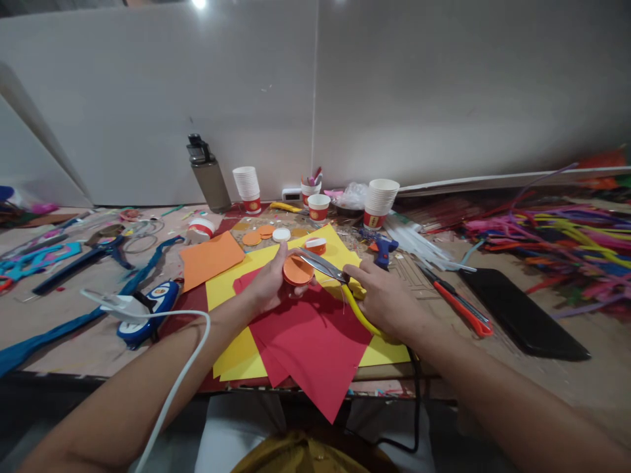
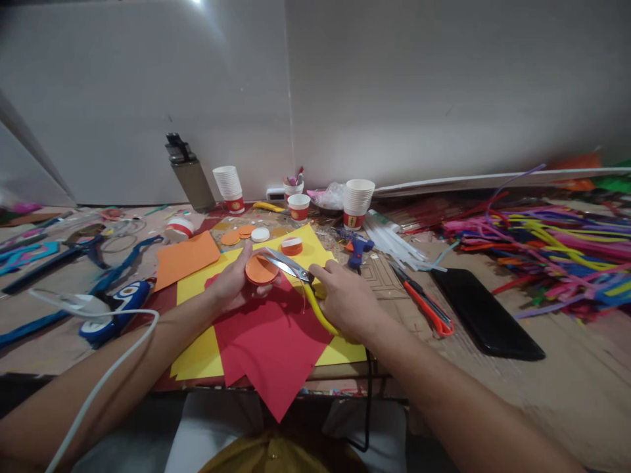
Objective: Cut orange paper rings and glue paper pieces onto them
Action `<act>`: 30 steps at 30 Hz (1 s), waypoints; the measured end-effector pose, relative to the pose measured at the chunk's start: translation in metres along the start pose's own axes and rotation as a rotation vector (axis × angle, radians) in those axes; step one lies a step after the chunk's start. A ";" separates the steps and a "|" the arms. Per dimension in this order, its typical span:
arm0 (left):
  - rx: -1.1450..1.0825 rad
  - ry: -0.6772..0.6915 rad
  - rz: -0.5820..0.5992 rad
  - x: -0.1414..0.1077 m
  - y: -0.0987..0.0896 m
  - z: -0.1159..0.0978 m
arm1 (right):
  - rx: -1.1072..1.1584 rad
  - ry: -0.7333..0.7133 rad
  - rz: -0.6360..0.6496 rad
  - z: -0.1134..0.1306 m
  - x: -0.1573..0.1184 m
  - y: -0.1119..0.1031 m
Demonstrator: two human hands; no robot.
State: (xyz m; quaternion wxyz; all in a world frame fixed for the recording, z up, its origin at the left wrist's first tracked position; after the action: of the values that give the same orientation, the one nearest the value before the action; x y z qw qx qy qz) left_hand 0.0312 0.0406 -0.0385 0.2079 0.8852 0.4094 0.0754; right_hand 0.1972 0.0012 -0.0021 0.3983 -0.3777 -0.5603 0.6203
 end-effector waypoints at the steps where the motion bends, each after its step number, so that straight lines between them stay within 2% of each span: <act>1: -0.001 -0.010 -0.001 0.000 -0.001 0.000 | -0.001 0.001 0.005 0.000 0.000 0.000; 8: -0.017 -0.069 0.025 0.000 -0.010 0.003 | -0.018 0.005 0.026 -0.002 0.001 0.004; 12: -0.054 0.047 0.025 0.003 -0.009 -0.002 | 0.000 0.022 0.018 -0.002 0.001 0.003; 17: -0.065 0.181 -0.056 0.002 -0.008 -0.009 | -0.014 0.057 0.009 -0.003 0.001 0.000; 20: -0.049 0.128 -0.047 0.001 -0.006 -0.006 | -0.019 0.042 -0.010 -0.002 0.002 0.000; 24: -0.035 0.015 0.036 0.001 0.001 0.001 | -0.017 0.001 -0.031 -0.001 0.003 0.001; 30: -0.004 -0.020 0.062 0.000 0.002 -0.001 | -0.054 -0.002 0.014 -0.001 0.002 0.003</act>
State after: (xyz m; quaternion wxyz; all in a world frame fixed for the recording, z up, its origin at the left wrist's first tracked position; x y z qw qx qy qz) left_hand 0.0318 0.0400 -0.0368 0.2114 0.8977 0.3796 0.0737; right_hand 0.1968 0.0029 -0.0054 0.3830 -0.3918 -0.5743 0.6082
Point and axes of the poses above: each hand's wrist, its own x-axis towards the middle knuckle, its own y-axis out of the palm, z = x × y, the point moved 7 cm from there along x, towards the middle knuckle, and after that the axes turned 15 degrees about z, right-handed, at the moved point
